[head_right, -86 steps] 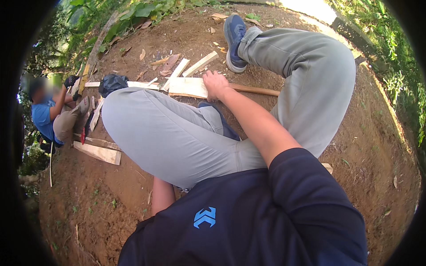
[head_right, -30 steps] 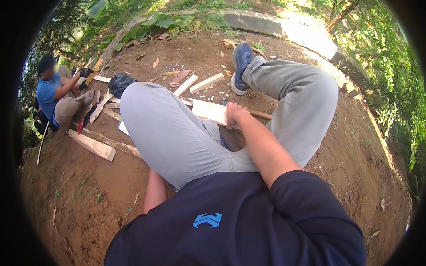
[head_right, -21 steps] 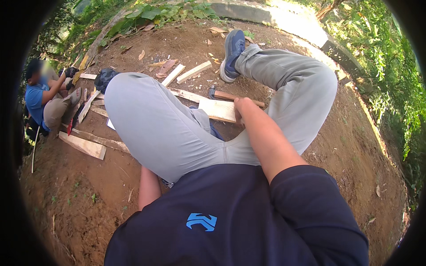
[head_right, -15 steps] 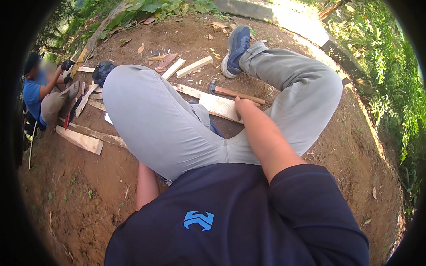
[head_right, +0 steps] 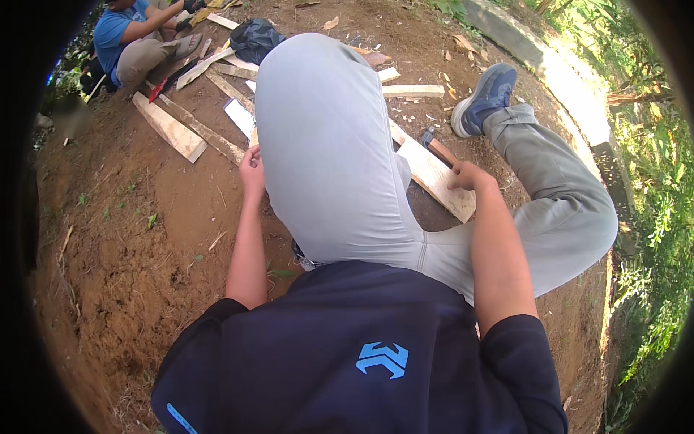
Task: The person holds a wooden board on their lap while sitting on the ground and hammers small nails into it, then hammers a smaller piece of wood onto the board.
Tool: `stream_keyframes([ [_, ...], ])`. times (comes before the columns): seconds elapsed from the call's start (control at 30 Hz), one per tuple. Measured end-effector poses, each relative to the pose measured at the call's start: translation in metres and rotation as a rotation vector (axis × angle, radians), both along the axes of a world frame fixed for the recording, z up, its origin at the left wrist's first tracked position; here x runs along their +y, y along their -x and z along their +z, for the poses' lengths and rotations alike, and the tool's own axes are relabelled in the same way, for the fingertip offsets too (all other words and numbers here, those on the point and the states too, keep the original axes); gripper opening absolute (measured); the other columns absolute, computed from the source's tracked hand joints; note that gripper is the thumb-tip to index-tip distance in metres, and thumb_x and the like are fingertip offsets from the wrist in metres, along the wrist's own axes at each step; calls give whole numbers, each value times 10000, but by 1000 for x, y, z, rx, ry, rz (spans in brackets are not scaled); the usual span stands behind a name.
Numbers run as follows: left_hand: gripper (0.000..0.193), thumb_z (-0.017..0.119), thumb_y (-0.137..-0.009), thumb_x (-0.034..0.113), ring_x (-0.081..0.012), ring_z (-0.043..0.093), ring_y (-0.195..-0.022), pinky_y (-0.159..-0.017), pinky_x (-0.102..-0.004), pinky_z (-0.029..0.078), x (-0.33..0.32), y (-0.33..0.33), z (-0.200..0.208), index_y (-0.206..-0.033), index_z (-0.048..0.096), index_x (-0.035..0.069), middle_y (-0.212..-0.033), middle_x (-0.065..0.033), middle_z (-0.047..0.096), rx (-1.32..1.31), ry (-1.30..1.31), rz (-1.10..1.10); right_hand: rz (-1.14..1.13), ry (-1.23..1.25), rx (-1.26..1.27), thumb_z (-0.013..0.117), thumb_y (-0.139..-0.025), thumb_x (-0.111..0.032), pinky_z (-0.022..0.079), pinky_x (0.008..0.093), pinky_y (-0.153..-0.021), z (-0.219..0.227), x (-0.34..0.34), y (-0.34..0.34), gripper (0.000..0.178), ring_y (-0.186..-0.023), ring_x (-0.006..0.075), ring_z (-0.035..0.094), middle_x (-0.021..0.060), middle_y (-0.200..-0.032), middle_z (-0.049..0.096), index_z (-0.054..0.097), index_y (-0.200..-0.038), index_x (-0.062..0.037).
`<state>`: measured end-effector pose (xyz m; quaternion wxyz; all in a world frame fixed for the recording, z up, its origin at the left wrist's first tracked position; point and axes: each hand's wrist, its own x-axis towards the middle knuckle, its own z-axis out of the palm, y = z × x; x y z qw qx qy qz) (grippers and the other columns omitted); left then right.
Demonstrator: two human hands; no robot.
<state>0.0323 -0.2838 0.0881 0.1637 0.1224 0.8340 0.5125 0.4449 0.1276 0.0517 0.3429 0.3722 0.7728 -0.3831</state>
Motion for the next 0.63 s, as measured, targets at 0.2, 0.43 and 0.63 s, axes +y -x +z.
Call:
stream_keyframes([
  [0.2,367,702,-949,98,-137,678,-929,-813,-298,553,-73,32,-5,-1310,670,40,-1126,-80,719,-1,161,49,42,55,-43,907,-801,-305,501,389,-785,2,2,14,335,-861,187,636,44,-909,722,714,-973,-91],
  [0.43,342,688,-957,98,-122,665,-899,-810,-284,553,-50,-3,-19,-1291,667,28,-1088,-86,720,-139,84,19,-152,244,184,855,-881,-271,501,379,-861,24,15,28,285,-920,171,634,35,-966,732,724,-1065,-97],
  [0.63,334,682,-954,112,-133,644,-858,-799,-291,539,13,-39,15,-1276,668,23,-1066,-66,732,-162,93,-143,-343,134,502,789,-951,-223,516,356,-812,49,19,51,280,-885,130,633,40,-972,734,722,-1150,-37],
])
